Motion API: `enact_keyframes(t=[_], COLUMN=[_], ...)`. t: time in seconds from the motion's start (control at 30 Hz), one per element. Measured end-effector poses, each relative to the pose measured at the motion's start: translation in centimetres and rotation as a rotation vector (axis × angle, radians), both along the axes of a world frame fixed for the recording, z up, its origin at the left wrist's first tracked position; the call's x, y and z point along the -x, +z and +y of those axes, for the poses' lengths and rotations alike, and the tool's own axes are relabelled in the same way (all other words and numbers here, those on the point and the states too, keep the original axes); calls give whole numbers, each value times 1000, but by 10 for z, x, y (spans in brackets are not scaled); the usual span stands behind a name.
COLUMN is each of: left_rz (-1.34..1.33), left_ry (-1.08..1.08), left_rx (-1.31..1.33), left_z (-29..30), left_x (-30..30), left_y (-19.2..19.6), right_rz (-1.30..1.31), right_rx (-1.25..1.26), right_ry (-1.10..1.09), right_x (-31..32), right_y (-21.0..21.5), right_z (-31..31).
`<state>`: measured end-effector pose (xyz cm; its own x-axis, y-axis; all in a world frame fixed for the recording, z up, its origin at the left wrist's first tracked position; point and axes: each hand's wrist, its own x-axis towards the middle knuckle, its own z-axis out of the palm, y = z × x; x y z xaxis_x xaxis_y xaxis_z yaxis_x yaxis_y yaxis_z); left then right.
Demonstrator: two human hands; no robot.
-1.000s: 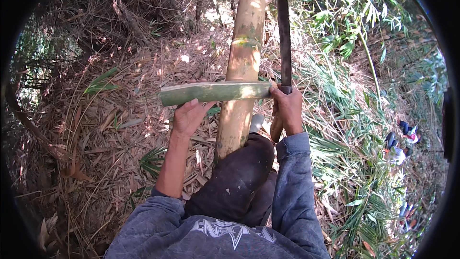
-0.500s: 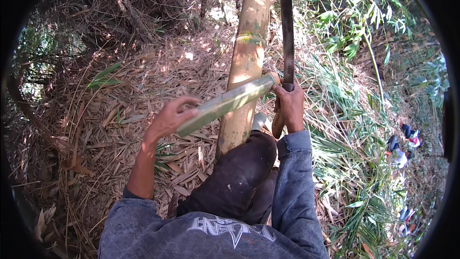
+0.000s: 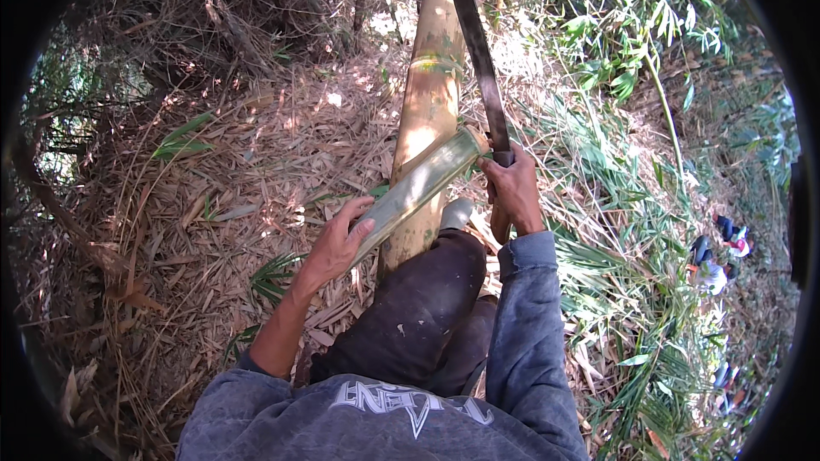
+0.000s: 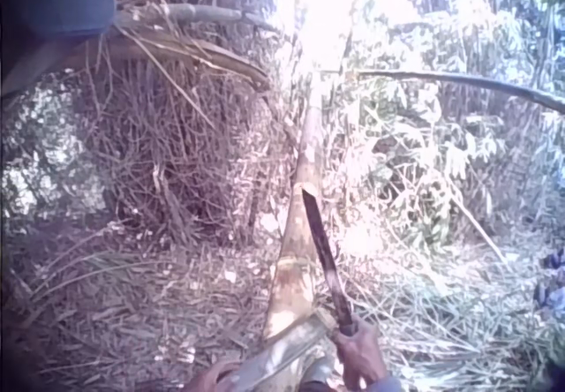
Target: The person uses a machete to cut a section of bamboo and then splits it lengthwise. They repeatedly strike the bamboo with the machete to separate it into smaller pieces while sitting on the forest floor.
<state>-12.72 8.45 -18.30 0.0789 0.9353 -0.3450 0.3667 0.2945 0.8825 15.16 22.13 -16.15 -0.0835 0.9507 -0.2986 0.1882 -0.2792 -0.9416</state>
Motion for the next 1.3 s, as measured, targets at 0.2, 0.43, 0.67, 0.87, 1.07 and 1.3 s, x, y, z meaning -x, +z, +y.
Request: enact_keyframes(t=[0.2, 0.43, 0.67, 0.87, 1.07, 1.3], left_rz=[385, 470, 265, 157, 64, 289], left_ry=[-156, -145, -198, -184, -173, -240], left_rx=[-118, -59, 119, 220, 148, 3], left_z=[-1, 4, 22, 24, 17, 19], left_x=[-14, -6, 6, 4, 22, 29], left_y=[22, 7, 45, 63, 47, 32], right_rz=[-27, -34, -82, -308, -420, -390], right_rx=[16, -12, -54, -210, -215, -177], right_ry=[-2, -17, -136, -147, -126, -17], right_x=[-7, -6, 1, -22, -36, -32], right_y=[-4, -3, 23, 22, 14, 20], right_z=[-5, -10, -40, -97, -143, -144])
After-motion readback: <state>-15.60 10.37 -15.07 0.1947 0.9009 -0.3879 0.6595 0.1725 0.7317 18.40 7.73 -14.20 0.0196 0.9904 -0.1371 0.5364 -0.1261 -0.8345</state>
